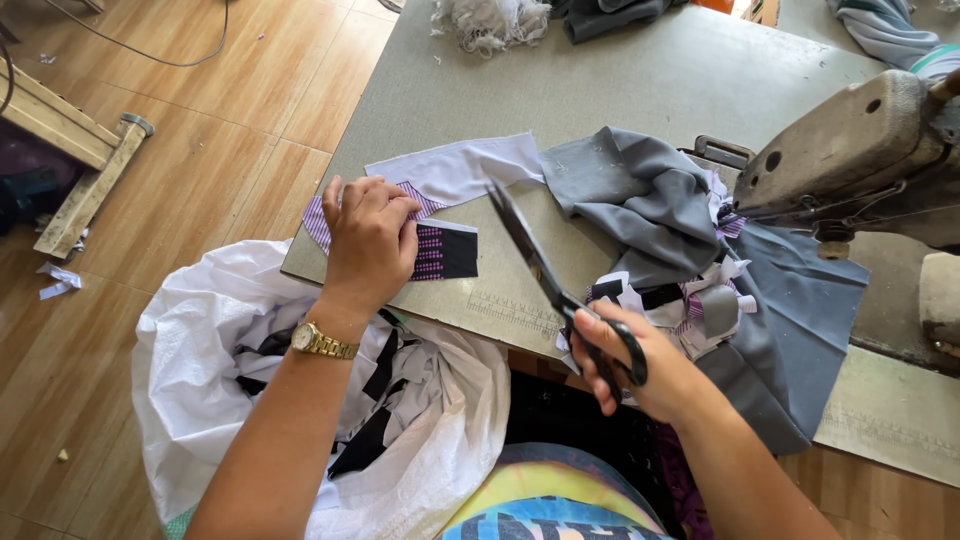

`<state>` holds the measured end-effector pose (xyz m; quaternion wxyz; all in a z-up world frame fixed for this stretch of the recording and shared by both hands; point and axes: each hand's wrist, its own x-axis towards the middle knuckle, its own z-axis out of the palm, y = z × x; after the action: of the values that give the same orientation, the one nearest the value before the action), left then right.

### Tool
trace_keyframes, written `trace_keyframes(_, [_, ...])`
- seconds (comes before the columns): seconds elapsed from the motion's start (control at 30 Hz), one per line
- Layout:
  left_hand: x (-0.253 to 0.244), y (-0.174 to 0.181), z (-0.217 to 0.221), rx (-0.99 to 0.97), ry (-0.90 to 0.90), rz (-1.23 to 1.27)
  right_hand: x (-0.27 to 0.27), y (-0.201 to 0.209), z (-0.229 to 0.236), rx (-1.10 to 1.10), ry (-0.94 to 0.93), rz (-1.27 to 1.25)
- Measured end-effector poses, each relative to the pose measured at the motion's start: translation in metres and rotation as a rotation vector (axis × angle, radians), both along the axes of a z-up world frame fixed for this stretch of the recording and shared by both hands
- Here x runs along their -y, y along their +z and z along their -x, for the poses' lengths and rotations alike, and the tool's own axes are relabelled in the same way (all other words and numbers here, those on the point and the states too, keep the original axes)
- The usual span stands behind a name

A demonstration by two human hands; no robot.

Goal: Cut fabric scraps into smaller pieces using scissors on a workbench

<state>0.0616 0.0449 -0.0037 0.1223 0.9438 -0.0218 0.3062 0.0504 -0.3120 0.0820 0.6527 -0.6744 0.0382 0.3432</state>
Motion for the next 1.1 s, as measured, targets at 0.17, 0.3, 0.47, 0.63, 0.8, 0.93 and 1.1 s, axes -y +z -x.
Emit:
trace_keyframes(0.17, [0.005,0.002,0.013,0.024,0.008,0.032,-0.003,-0.007,0.009,-0.063,0.028,0.023])
trace_keyframes(0.3, [0.010,-0.004,0.018,-0.026,0.009,0.071,-0.016,-0.010,0.005,-0.054,0.069,0.038])
trace_keyframes(0.47, [0.010,0.000,0.021,-0.044,0.018,0.126,-0.041,-0.013,0.000,-0.044,0.101,0.017])
trace_keyframes(0.63, [0.012,0.001,0.022,-0.035,0.036,0.144,-0.057,-0.014,-0.003,-0.015,0.126,0.036])
trace_keyframes(0.8, [0.013,0.000,0.022,-0.015,0.023,0.132,-0.068,-0.007,-0.002,0.012,0.101,0.061])
trace_keyframes(0.93, [0.011,-0.001,0.023,-0.010,0.020,0.129,-0.067,-0.014,-0.004,0.046,0.084,0.078])
trace_keyframes(1.1, [0.012,0.000,0.024,-0.015,0.025,0.136,-0.064,-0.013,-0.002,0.101,0.107,0.141])
